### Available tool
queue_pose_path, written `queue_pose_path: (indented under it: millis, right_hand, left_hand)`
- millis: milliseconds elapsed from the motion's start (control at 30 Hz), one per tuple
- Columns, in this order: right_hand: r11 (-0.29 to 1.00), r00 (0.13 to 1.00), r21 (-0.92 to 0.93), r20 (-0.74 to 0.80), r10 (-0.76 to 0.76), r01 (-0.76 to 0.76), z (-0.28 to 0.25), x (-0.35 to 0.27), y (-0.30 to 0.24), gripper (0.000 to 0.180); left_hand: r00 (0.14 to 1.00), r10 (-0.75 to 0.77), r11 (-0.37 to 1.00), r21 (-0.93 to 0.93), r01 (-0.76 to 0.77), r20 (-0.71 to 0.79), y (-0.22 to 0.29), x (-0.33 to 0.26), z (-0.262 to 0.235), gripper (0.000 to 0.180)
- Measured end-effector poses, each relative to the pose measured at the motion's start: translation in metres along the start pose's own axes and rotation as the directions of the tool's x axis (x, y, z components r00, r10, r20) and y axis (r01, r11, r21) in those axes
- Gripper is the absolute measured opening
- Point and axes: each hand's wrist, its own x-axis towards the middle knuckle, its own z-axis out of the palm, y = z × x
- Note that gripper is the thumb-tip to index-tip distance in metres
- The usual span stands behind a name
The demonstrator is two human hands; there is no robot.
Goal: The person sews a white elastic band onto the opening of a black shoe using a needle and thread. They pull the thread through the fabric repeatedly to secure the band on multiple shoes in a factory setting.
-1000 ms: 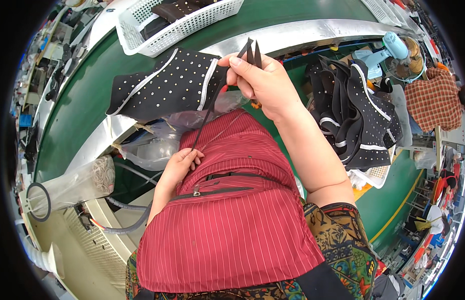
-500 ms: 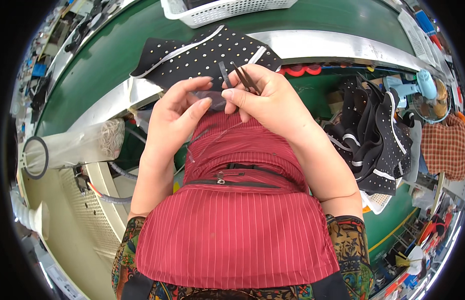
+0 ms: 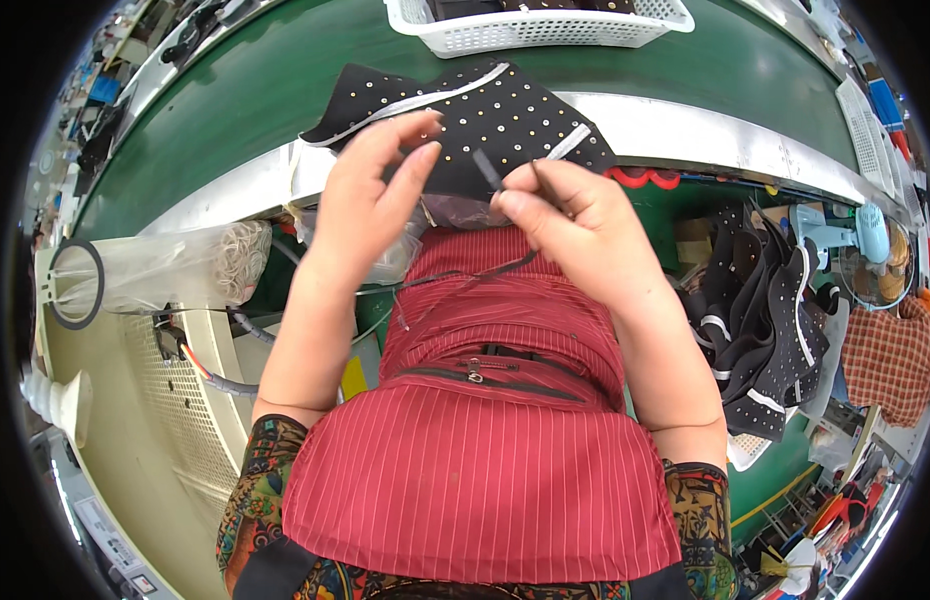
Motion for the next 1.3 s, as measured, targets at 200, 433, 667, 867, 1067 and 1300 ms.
queue_pose_path:
  millis: [200,433,667,867,1067,1300]
  right_hand:
    - [0.814,0.953,-0.535,-0.051,-0.299,0.227,-0.025,0.073,0.051,0.021]
    - [0.392,0.977,-0.919,-0.11,-0.186,-0.029,-0.015,0.07,0.061,0.013]
    - [0.433,0.992,-0.899,-0.109,-0.071,-0.068,-0.023,0.023,0.054,0.012]
    - [0.808,0.948,-0.497,0.146,-0.282,0.317,-0.042,-0.075,0.008,0.007]
    - [0.709,0.339,0.49,0.642,-0.687,0.508,-0.081,-0.061,-0.081,0.013]
    - [0.994,0.982,-0.071,0.176,-0.07,0.083,0.002,0.044,-0.058,0.019]
  left_hand:
    - [0.977,0.079,0.729,0.657,-0.191,0.196,-0.07,0.023,-0.009,0.039]
    - [0.908,-0.327,0.631,0.776,0.003,0.263,-0.074,0.026,-0.007,0.044]
    - [0.974,-0.035,0.534,0.828,-0.17,0.223,-0.064,0.0,0.003,0.036]
    - [0.961,-0.159,0.585,0.806,-0.092,0.225,-0.057,0.004,0.021,0.043]
    - [0.952,-0.171,0.596,0.796,-0.105,0.253,-0.05,-0.004,0.02,0.05]
    - [0.987,-0.116,0.674,0.739,-0.006,0.114,-0.053,-0.023,0.03,0.043]
